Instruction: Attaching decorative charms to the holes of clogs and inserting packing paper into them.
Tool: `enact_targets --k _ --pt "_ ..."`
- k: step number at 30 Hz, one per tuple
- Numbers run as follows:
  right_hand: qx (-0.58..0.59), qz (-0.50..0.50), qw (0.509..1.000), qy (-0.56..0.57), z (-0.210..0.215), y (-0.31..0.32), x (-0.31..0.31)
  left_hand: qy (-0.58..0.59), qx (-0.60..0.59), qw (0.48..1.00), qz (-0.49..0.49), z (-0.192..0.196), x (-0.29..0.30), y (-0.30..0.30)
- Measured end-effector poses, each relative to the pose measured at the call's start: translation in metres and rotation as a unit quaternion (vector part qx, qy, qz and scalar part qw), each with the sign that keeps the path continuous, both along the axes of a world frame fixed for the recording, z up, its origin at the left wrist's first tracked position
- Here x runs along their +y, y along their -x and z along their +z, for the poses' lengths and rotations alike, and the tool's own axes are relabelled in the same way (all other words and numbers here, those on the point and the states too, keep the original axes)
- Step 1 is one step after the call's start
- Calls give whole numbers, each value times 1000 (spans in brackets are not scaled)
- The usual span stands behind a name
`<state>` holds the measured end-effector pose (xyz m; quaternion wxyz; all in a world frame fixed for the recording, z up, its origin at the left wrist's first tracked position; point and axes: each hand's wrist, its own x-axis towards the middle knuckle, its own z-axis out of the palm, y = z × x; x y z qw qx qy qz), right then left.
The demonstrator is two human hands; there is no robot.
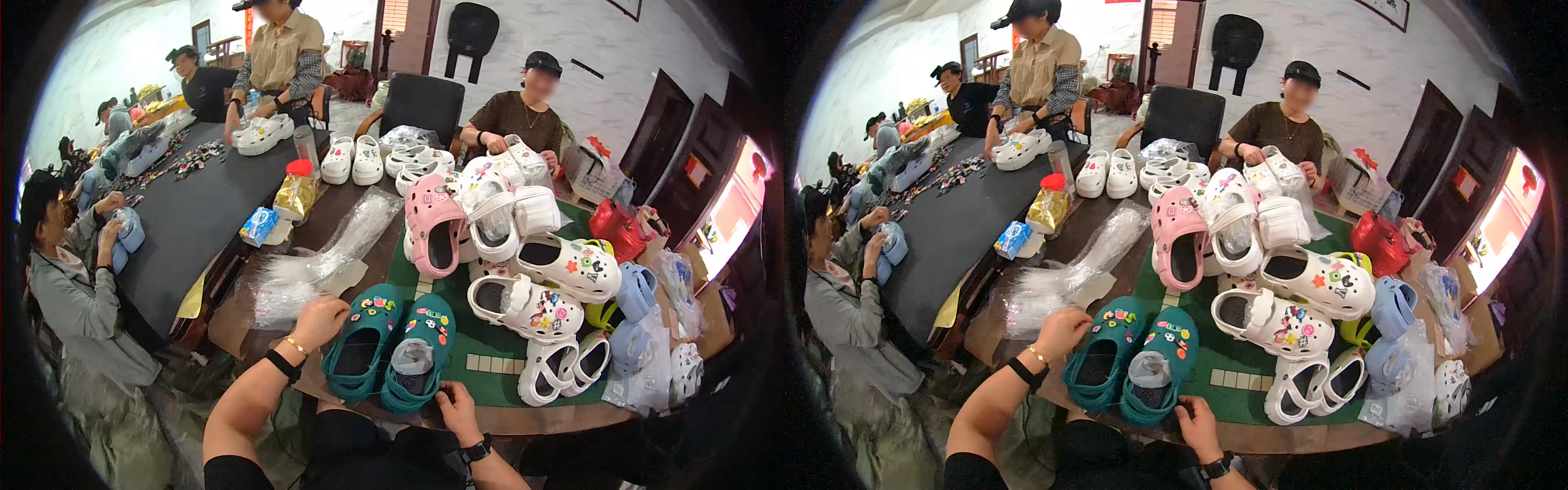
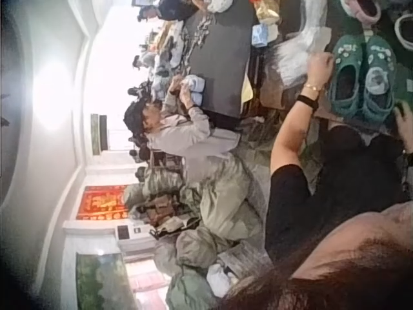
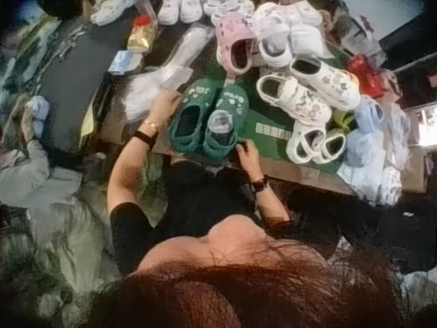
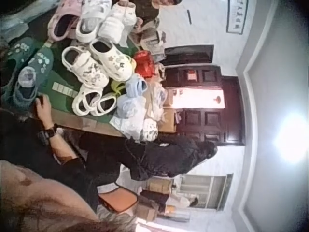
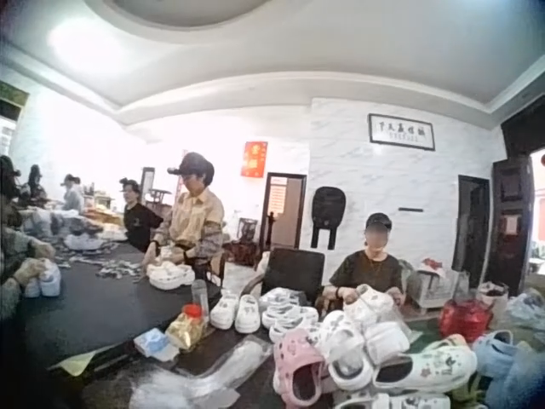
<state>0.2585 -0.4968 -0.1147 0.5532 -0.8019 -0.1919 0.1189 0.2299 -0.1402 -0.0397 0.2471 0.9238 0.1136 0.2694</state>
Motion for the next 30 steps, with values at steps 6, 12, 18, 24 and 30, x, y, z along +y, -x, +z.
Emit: enact_targets --k 6,12,18,24,30 --pt "50 -6 998 -28 -3 -3 -2 179 -90 980 8 44 -4 7" --pt "89 7 994 -58 0 -6 -6 163 -143 973 75 46 15 17" --pt "108 -52 980 -157 29 -9 -4 463 -229 855 40 44 32 34" --pt "-7 -86 976 -202 83 -6 0 472 -246 846 31 88 -15 52" --pt "-76 34 983 -163 132 21 33 434 -60 882 -175 88 -110 73"
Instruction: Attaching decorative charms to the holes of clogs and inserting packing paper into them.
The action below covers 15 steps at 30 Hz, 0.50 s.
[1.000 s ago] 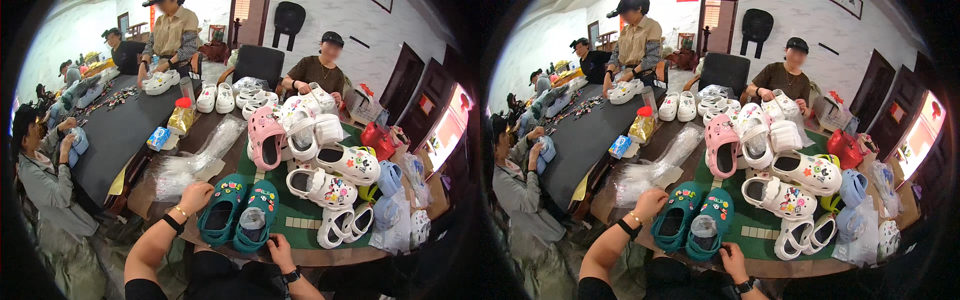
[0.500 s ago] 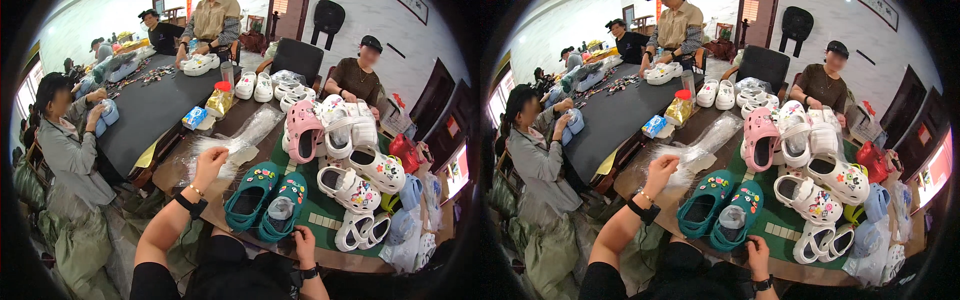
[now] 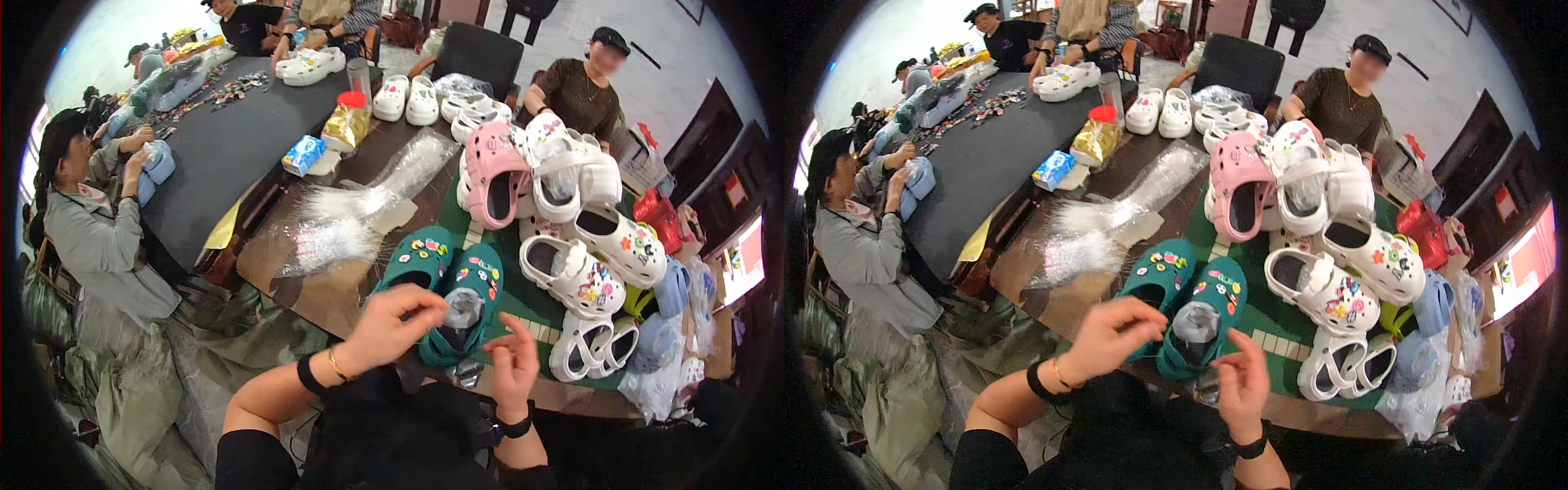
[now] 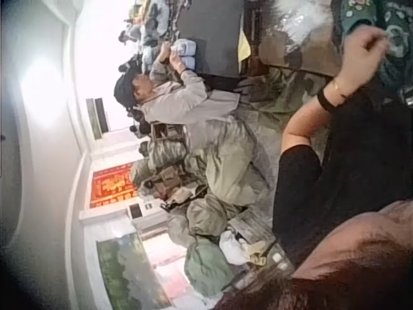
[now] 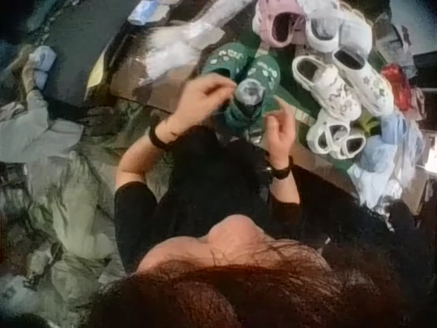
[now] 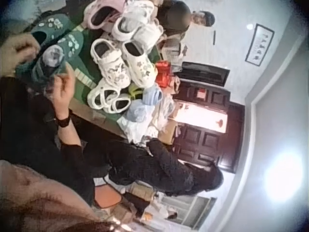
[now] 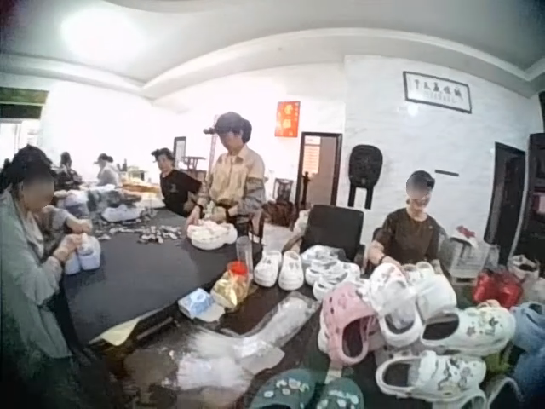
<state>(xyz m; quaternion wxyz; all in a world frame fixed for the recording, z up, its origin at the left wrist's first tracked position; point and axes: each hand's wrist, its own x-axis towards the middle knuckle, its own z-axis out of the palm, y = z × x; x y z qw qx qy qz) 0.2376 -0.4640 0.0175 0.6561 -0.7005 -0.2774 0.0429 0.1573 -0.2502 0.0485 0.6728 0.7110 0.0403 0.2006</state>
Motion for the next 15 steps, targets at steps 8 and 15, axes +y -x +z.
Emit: enact_targets --k 8,15 --pt "74 104 979 161 -24 14 -3 -94 -11 995 -41 -34 -39 17" --pt "183 15 980 83 -48 -9 -36 -344 168 896 227 -91 54 48"
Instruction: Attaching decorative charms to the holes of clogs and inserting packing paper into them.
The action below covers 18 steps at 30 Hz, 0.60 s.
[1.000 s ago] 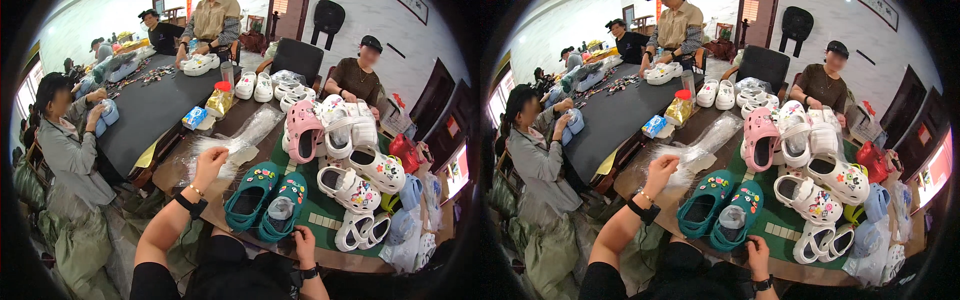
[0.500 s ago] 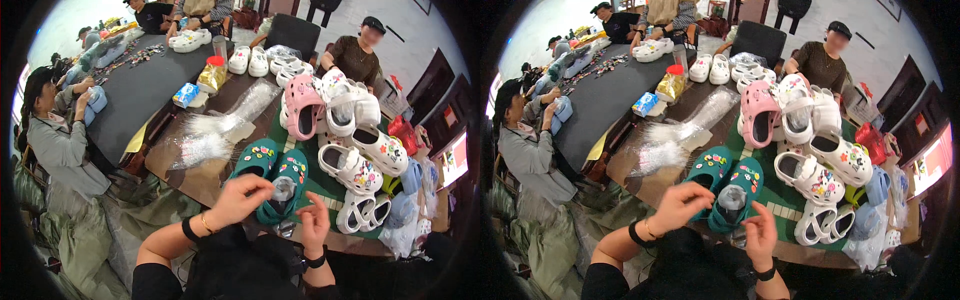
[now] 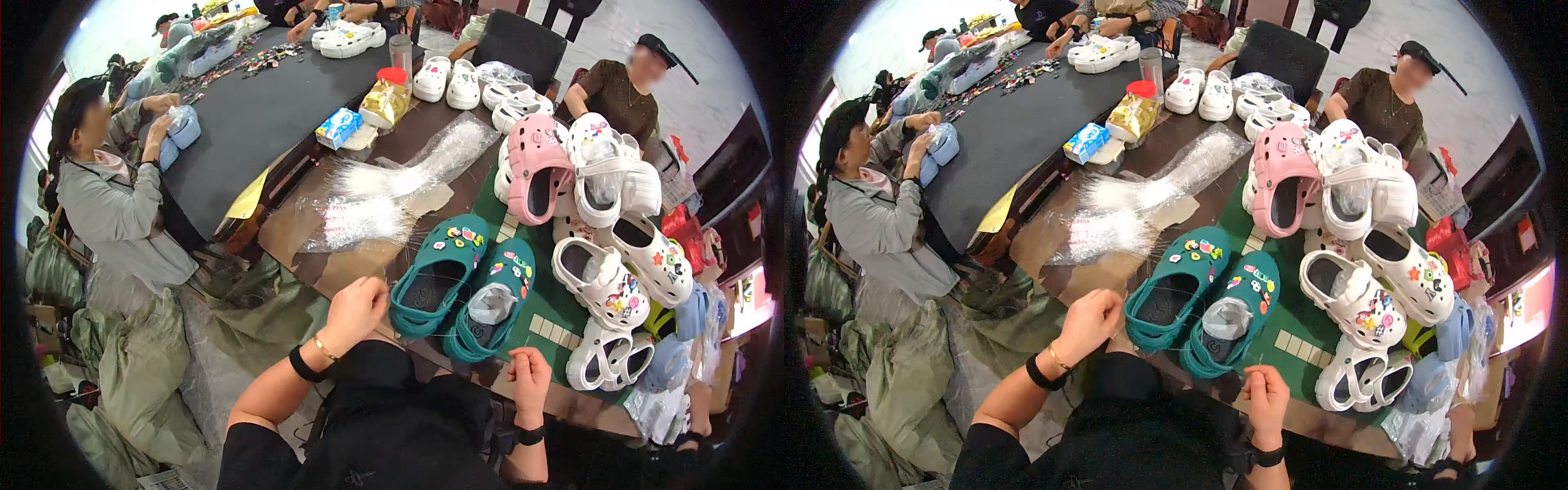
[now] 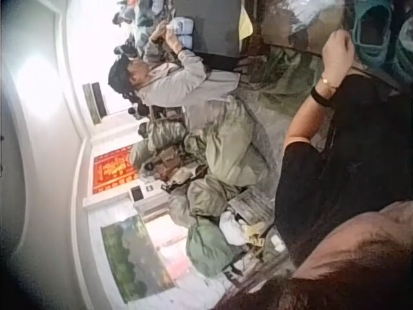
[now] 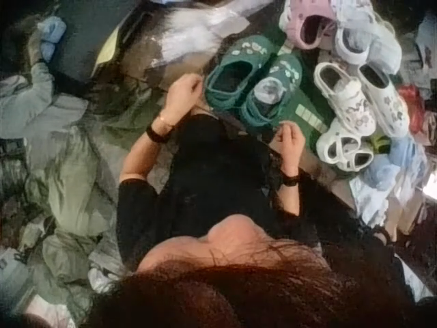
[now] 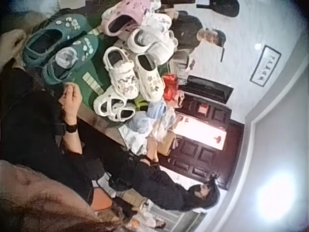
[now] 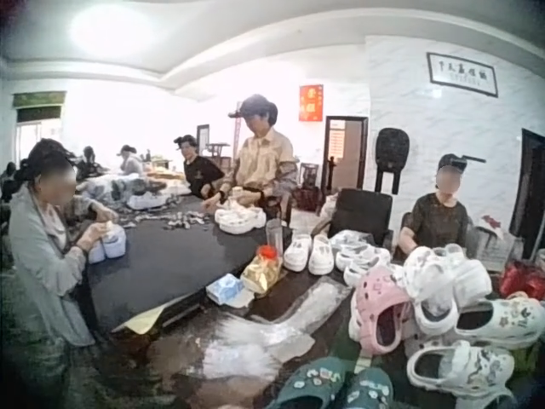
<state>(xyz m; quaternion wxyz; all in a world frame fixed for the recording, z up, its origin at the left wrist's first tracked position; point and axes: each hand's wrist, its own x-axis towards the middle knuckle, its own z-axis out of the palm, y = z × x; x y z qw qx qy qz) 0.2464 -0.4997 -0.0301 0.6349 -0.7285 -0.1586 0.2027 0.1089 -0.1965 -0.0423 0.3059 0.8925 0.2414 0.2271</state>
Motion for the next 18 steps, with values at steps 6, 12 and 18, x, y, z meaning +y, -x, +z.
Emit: enact_targets --k 6,12,18 --pt "24 -3 1000 11 -16 -4 -6 -9 179 982 -62 -45 6 2" --pt "17 -10 999 30 -14 -1 1 4 232 967 -110 -49 32 -22" --pt "15 -22 999 22 -12 0 -1 -173 158 971 -46 -57 84 -59"
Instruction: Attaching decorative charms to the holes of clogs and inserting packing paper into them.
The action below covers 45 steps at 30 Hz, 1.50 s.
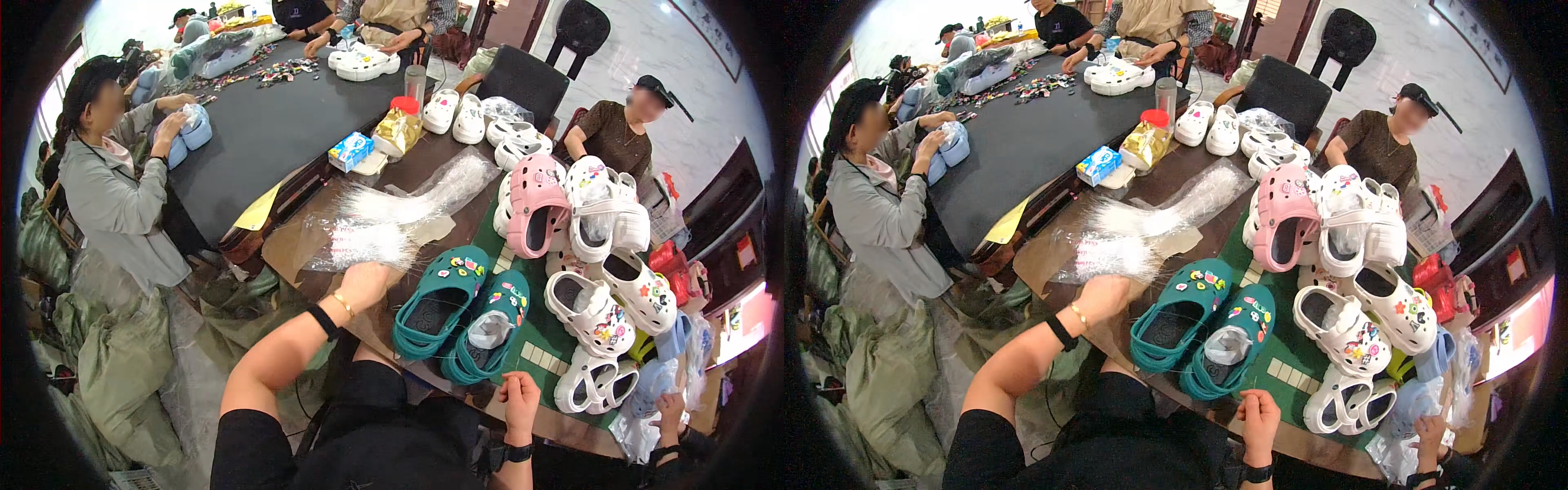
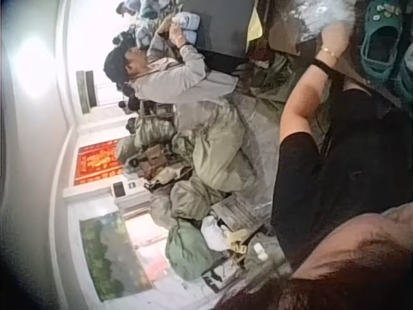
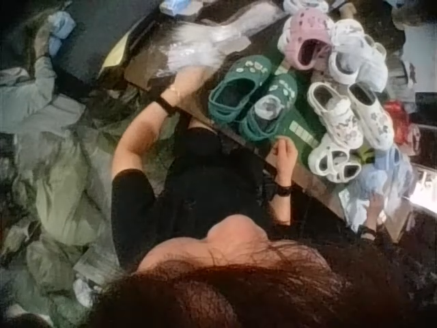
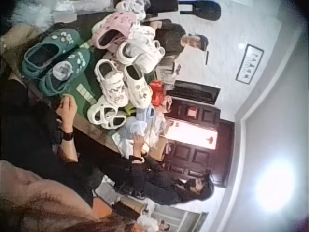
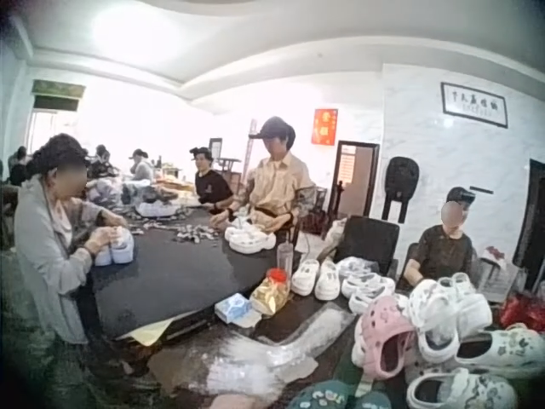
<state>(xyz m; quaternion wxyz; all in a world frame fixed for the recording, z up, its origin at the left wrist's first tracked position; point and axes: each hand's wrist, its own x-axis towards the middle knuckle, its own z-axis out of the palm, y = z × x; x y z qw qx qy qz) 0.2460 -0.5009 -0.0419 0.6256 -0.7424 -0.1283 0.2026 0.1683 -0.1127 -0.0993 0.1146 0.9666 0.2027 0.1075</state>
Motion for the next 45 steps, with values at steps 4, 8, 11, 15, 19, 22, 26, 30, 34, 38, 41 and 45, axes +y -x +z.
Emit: enact_targets --k 4,8,11,15,19,22,26,30,34,38,41,45 --pt "-2 -22 1000 -4 1 -1 -6 -55 -53 997 21 44 10 -23" --pt "-11 -30 999 -18 -3 -7 -11 -42 -235 971 26 58 23 -35" --pt "-24 -31 999 -6 5 -7 -9 128 -287 949 36 72 39 -39" --pt "-27 -58 998 -22 2 -10 -17 490 -249 828 111 107 46 -63" --pt "-14 -47 999 -13 6 -5 -11 630 -303 710 86 113 57 -65" --pt "-27 -37 999 -7 7 -6 -15 710 -298 637 49 109 61 -79" --pt "-11 -44 998 35 10 -6 -20 748 -221 626 11 101 42 -111" --pt "-24 -55 998 6 6 -8 -26 643 -95 759 -27 125 4 -108" --pt "20 -48 998 -30 -3 -12 -31 503 -98 855 -82 131 -30 -79" --pt "26 -37 998 -41 -6 -13 -26 333 -110 926 -135 138 -72 -32" --pt "3 -9 999 -32 -2 -9 -15 177 -105 946 -249 125 -90 -1" --pt "-79 93 992 26 17 0 7 34 -69 955 -286 117 -109 20"
